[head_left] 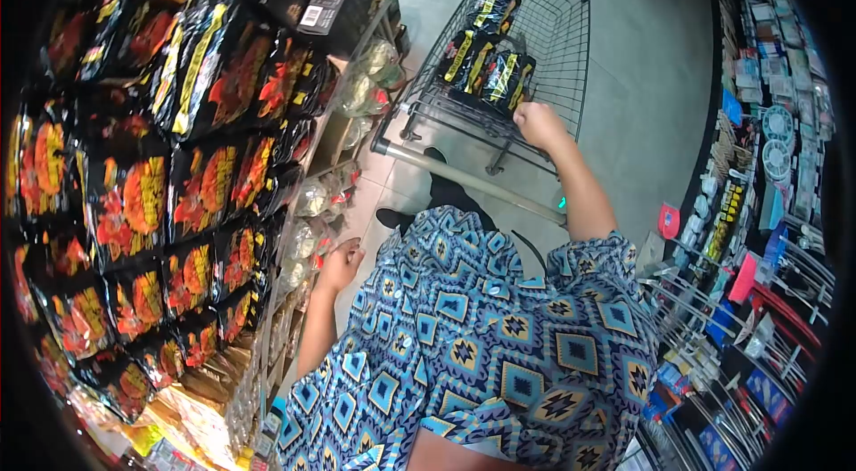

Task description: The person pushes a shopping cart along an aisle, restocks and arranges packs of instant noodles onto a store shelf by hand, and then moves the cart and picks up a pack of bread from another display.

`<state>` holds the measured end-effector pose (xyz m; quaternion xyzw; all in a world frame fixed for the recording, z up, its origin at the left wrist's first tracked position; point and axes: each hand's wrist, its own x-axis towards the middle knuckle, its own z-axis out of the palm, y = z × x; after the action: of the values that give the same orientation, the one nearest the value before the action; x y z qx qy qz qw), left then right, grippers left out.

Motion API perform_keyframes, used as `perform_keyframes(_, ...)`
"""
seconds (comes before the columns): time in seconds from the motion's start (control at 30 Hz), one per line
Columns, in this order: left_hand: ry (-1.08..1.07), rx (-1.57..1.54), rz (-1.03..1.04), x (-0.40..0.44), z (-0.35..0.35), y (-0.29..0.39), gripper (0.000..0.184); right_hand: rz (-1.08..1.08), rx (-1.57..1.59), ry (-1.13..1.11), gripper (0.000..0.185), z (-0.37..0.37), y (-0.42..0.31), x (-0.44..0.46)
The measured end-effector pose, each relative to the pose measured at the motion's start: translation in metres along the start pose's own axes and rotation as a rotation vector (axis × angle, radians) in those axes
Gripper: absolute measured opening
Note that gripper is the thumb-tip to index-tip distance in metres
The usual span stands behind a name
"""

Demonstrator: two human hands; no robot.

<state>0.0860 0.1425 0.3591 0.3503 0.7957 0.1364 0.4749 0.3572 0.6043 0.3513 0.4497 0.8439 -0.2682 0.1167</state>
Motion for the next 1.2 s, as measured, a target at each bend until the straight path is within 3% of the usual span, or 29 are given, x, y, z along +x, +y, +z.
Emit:
perform_keyframes(0.23,0.072,-0.214,-0.007,0.034,-0.002,0.066,0.038,0.036,0.122,-0.163,0.022,0.035,0.036,0.090)
perform_keyframes(0.33,0.056,-0.267,-0.048,0.039,0.006,0.083,0.037,0.245,-0.108,-0.265,0.029,0.051,0.066,0.130)
perform_keyframes(0.37,0.059,-0.287,-0.051,0.025,0.007,0.076,0.037,0.361,-0.102,-0.283,0.033,0.065,0.071,0.132)
perform_keyframes(0.47,0.035,-0.291,-0.113,0.017,0.021,0.066,0.038,0.399,-0.055,-0.157,0.036,0.104,0.116,0.156)
perform_keyframes(0.5,0.014,-0.272,-0.157,0.014,0.024,0.066,0.038,0.536,0.050,-0.149,0.043,0.108,0.120,0.161)
perform_keyframes(0.53,0.009,-0.276,-0.181,0.010,0.027,0.067,0.037,0.673,0.155,-0.138,0.050,0.113,0.123,0.165)
perform_keyframes(0.67,-0.018,-0.290,-0.237,-0.003,0.024,0.077,0.038,0.785,0.123,-0.099,0.065,0.103,0.087,0.160)
perform_keyframes(0.8,-0.010,-0.283,-0.294,-0.001,0.019,0.084,0.039,0.819,0.163,-0.123,0.063,0.107,0.082,0.168)
perform_keyframes(0.93,0.035,-0.306,-0.263,0.001,0.017,0.072,0.039,0.850,0.185,-0.085,0.036,0.101,0.077,0.168)
perform_keyframes(1.2,-0.007,-0.290,-0.257,0.005,0.008,0.081,0.039,0.786,0.175,-0.003,0.036,0.096,0.086,0.158)
